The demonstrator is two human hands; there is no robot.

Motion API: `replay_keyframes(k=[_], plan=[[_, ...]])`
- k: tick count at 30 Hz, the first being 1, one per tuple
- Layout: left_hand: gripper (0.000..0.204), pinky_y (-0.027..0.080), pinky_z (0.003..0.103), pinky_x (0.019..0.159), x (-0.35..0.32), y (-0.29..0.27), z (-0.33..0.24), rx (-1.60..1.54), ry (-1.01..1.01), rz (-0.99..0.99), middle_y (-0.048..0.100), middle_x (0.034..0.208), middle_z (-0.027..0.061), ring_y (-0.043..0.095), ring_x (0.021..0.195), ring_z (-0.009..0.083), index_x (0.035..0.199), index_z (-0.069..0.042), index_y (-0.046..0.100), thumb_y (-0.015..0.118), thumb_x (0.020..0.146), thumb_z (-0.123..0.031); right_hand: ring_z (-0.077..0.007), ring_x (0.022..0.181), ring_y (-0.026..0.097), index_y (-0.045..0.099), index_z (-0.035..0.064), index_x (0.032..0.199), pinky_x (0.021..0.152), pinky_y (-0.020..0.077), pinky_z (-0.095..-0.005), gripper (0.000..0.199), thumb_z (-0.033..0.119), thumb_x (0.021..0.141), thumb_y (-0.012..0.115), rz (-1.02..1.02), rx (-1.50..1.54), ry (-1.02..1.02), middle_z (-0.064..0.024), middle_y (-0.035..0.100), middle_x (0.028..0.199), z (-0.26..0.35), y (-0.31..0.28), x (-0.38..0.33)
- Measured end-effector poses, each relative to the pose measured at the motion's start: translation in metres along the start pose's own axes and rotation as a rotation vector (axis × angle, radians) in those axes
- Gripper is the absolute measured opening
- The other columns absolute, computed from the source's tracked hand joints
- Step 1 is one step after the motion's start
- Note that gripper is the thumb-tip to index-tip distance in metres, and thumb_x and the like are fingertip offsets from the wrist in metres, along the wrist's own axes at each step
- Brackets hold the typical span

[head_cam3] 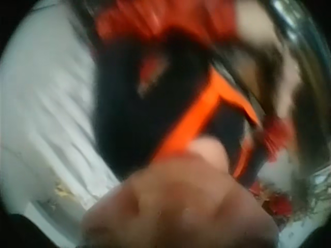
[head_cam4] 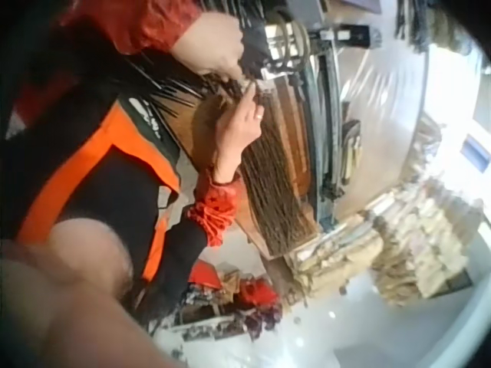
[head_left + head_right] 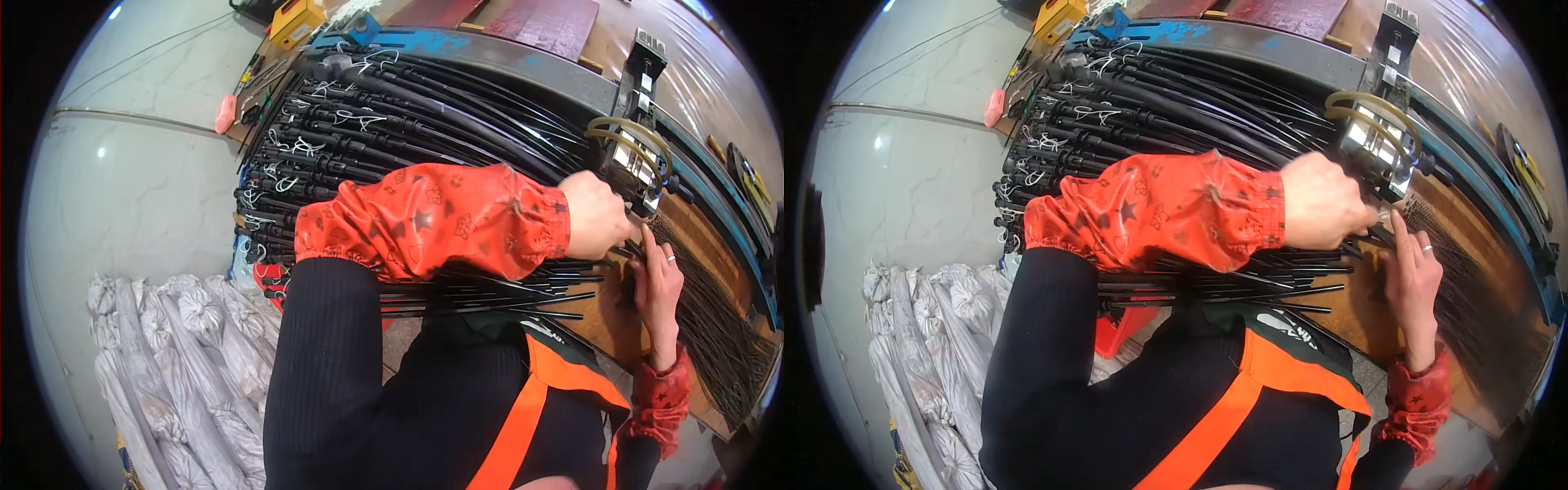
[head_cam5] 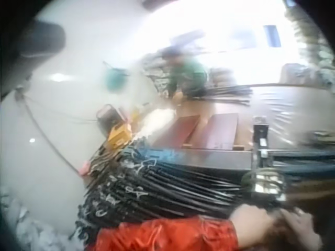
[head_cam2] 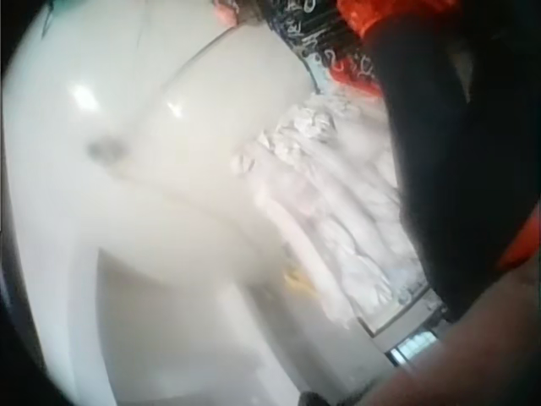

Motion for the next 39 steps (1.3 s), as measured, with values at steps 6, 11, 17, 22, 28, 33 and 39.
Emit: replay_keyframes(k=[6, 11, 17, 22, 28, 33, 39], plan=[[0.027, 0.056, 0.042, 0.06, 0.021, -0.002, -0.012, 0.059, 0.067, -0.055, 0.069, 0.084, 0.0113, 0.072, 0.076, 0.031, 0.109, -0.009, 0.063, 0.065, 0.083, -0.016, -0.0296, 0.067, 0.06, 0.068, 0.0047, 0.117, 0.059, 0.0491, -0.0387, 0.044, -0.009, 0.075, 0.065, -0.223, -0.04, 0.08, -0.0131, 0.059, 0.078, -0.012, -0.012, -0.006], [0.03, 0.055, 0.039, 0.063, 0.028, -0.023, -0.007, 0.188, 0.17, -0.262, 0.06, 0.083, 0.0079, 0.066, 0.075, 0.0278, 0.112, -0.009, 0.064, 0.061, 0.082, -0.005, -0.0289, 0.074, 0.059, 0.069, 0.0053, 0.114, 0.066, 0.0496, -0.0382, 0.044, 0.008, 0.073, 0.083, -0.412, 0.026, 0.049, -0.0112, 0.065, 0.084, -0.032, -0.031, 0.001], [0.029, 0.051, 0.042, 0.063, 0.09, -0.089, -0.016, 0.277, 0.305, -0.335, 0.057, 0.083, 0.0131, 0.063, 0.076, 0.0323, 0.118, -0.008, 0.065, 0.063, 0.089, -0.004, -0.0266, 0.078, 0.07, 0.061, 0.0114, 0.131, 0.068, 0.0549, -0.0365, 0.059, 0.031, 0.08, 0.083, -0.47, -0.121, 0.807, -0.0116, 0.072, 0.105, -0.15, -0.083, -0.118], [0.031, 0.049, 0.044, 0.062, 0.133, -0.059, -0.032, 0.2, 0.45, -0.276, 0.056, 0.082, 0.0139, 0.061, 0.073, 0.0346, 0.122, -0.009, 0.063, 0.062, 0.091, -0.004, -0.0191, 0.067, 0.069, 0.065, 0.0101, 0.128, 0.061, 0.0566, -0.031, 0.048, 0.027, 0.085, 0.08, -0.554, -0.052, 0.374, -0.0101, 0.074, 0.086, -0.112, -0.122, -0.071], [0.031, 0.049, 0.045, 0.06, 0.168, -0.049, -0.037, 0.192, 0.48, -0.244, 0.056, 0.08, 0.0128, 0.061, 0.069, 0.0345, 0.121, -0.01, 0.062, 0.062, 0.091, -0.006, -0.0168, 0.071, 0.073, 0.064, 0.0134, 0.133, 0.06, 0.0588, -0.0302, 0.054, 0.034, 0.085, 0.079, -0.547, -0.194, 0.378, -0.011, 0.075, 0.104, -0.15, -0.113, -0.097], [0.029, 0.048, 0.044, 0.06, 0.175, -0.062, -0.036, 0.216, 0.458, -0.26, 0.054, 0.077, 0.0125, 0.06, 0.067, 0.0342, 0.119, -0.011, 0.064, 0.064, 0.09, -0.008, -0.0232, 0.076, 0.074, 0.067, 0.0146, 0.126, 0.068, 0.0591, -0.0344, 0.04, 0.022, 0.088, 0.075, -0.623, -0.34, 0.847, -0.013, 0.074, 0.102, -0.174, -0.13, -0.136], [0.031, 0.049, 0.043, 0.063, 0.162, -0.065, -0.032, 0.158, 0.449, -0.226, 0.057, 0.079, 0.0135, 0.062, 0.072, 0.0341, 0.119, -0.011, 0.066, 0.064, 0.089, -0.004, -0.0205, 0.09, 0.064, 0.047, 0.0098, 0.149, 0.083, 0.0535, -0.0343, 0.079, 0.038, 0.082, 0.079, -0.728, 0.033, 0.178, -0.0072, 0.067, 0.093, -0.108, -0.128, -0.067]])
Point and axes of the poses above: each hand's wrist, its own x-axis towards the middle knuckle, its own y-axis out of the palm, z = x × y, the point moved 2 cm from there along x, towards the middle knuckle
